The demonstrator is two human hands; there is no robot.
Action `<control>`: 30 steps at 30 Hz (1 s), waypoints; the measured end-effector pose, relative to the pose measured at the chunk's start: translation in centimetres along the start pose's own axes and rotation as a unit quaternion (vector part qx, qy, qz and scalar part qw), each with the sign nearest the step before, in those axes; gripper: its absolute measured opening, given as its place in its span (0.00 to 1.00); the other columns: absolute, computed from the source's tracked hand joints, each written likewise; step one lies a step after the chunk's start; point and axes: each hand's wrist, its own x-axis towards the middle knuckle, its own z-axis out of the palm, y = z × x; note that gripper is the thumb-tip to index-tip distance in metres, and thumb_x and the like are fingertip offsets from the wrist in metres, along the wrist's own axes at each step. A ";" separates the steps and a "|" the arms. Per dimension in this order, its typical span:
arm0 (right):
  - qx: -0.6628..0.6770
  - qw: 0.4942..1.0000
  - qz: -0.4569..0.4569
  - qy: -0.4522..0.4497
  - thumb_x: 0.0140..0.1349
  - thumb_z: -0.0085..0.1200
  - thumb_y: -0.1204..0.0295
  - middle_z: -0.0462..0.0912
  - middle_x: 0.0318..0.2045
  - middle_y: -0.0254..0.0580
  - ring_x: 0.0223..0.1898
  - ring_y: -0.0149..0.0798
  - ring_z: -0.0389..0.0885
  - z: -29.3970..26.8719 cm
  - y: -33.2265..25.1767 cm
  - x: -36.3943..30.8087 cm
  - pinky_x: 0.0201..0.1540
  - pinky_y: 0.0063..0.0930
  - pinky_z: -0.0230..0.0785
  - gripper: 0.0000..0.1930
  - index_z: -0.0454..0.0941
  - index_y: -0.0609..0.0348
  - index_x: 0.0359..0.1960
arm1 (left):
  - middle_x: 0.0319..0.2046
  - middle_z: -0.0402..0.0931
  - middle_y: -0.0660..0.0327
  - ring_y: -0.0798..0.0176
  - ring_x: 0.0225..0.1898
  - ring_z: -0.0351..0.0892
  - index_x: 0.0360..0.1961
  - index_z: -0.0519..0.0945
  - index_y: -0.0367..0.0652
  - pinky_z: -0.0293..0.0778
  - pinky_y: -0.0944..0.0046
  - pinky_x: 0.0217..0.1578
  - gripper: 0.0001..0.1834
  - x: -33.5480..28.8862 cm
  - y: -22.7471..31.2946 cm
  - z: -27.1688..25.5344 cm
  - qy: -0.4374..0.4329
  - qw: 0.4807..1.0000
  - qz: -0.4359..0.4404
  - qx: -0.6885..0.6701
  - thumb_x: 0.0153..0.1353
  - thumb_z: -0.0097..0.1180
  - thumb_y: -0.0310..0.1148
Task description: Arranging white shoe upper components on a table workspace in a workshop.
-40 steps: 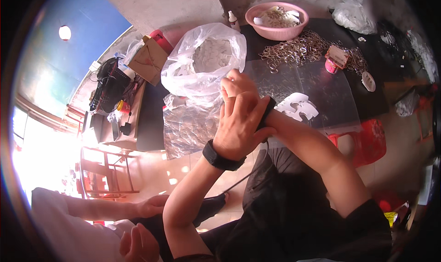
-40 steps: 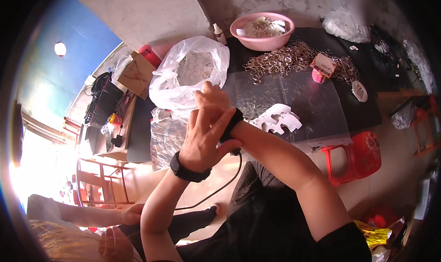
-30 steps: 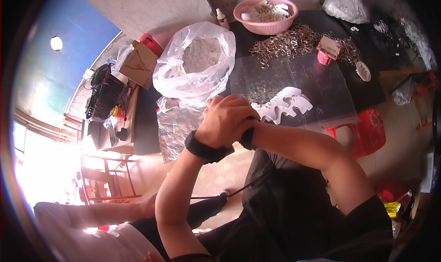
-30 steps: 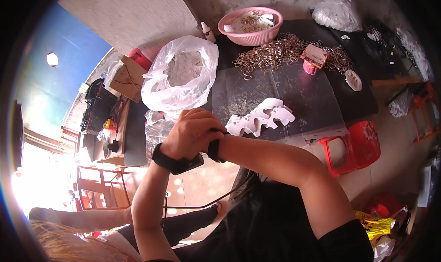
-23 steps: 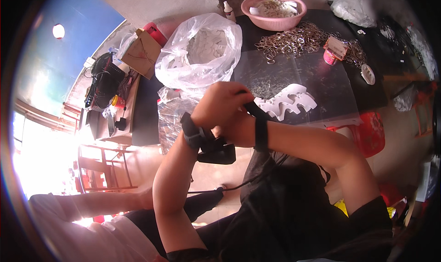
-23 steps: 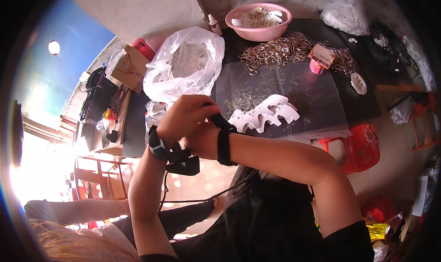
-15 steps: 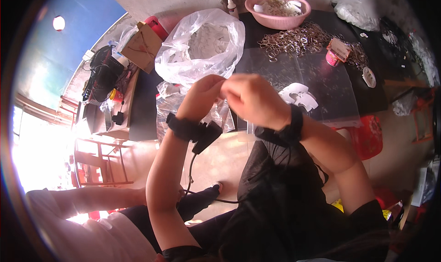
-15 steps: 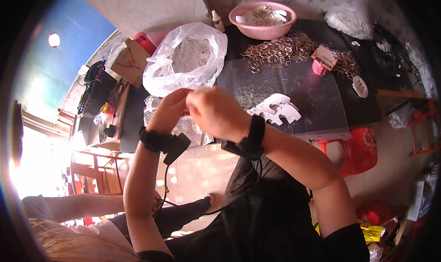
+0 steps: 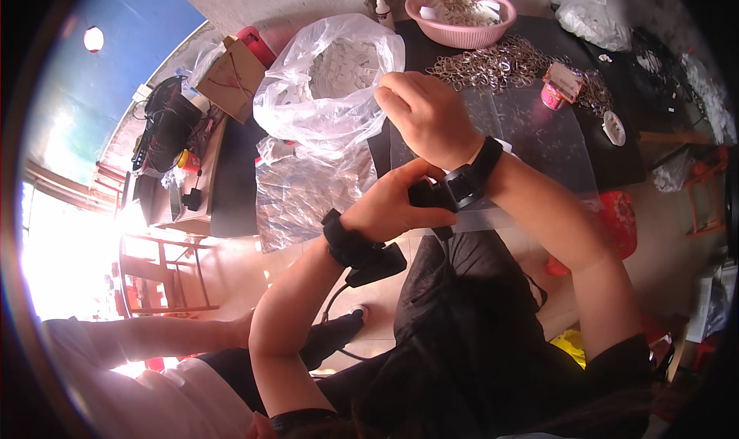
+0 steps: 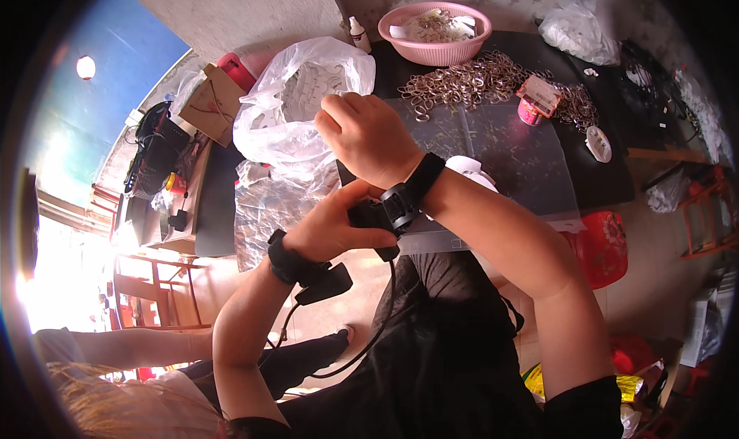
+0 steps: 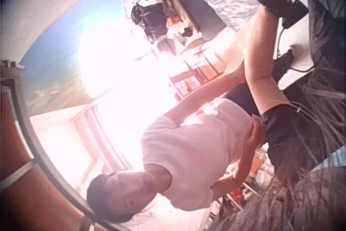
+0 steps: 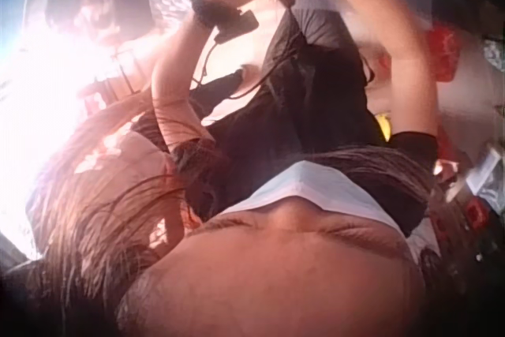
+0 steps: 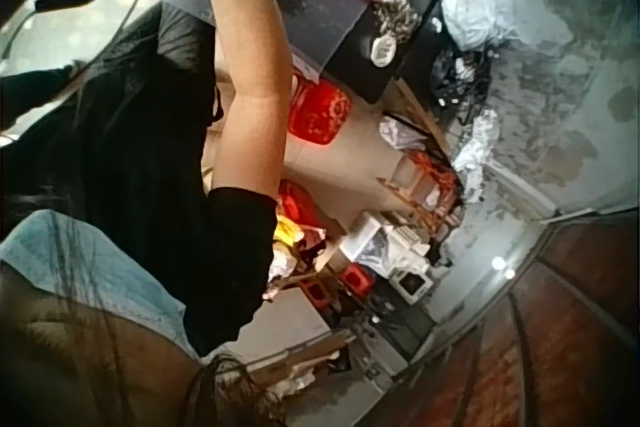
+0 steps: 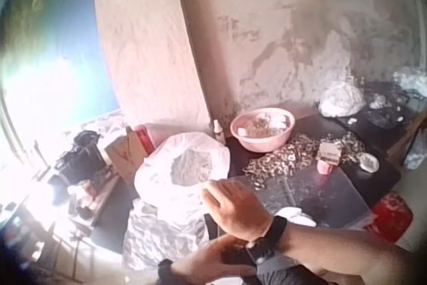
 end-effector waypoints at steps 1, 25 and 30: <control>0.004 1.000 0.002 -0.015 0.46 0.52 0.74 0.70 0.29 0.36 0.31 0.35 0.74 0.1 0.2 -0.2 0.33 0.29 0.67 0.04 0.71 0.57 0.25 | 0.27 0.74 0.67 0.76 0.29 0.71 0.43 0.71 0.39 0.68 0.74 0.31 0.23 -0.2 0.0 -0.2 0.001 1.000 0.001 -0.001 0.46 0.67 0.30; 0.299 0.857 0.161 -0.388 0.49 0.51 0.82 0.65 0.48 0.56 0.47 0.52 0.72 -7.0 -1.8 -2.8 0.49 0.32 0.66 0.23 0.62 0.64 0.50 | 0.41 0.73 0.61 0.67 0.44 0.71 0.46 0.73 0.40 0.68 0.67 0.43 0.24 -0.2 0.8 -4.7 -0.135 0.985 0.082 0.072 0.45 0.64 0.27; 0.467 0.785 0.191 -0.359 0.54 0.51 0.74 0.39 0.64 0.63 0.67 0.56 0.40 -8.8 -2.6 -4.4 0.64 0.35 0.48 0.39 0.40 0.68 0.64 | 0.43 0.74 0.60 0.66 0.46 0.72 0.48 0.74 0.38 0.68 0.65 0.45 0.26 -0.6 1.5 -4.3 -0.199 0.973 0.107 0.049 0.45 0.65 0.23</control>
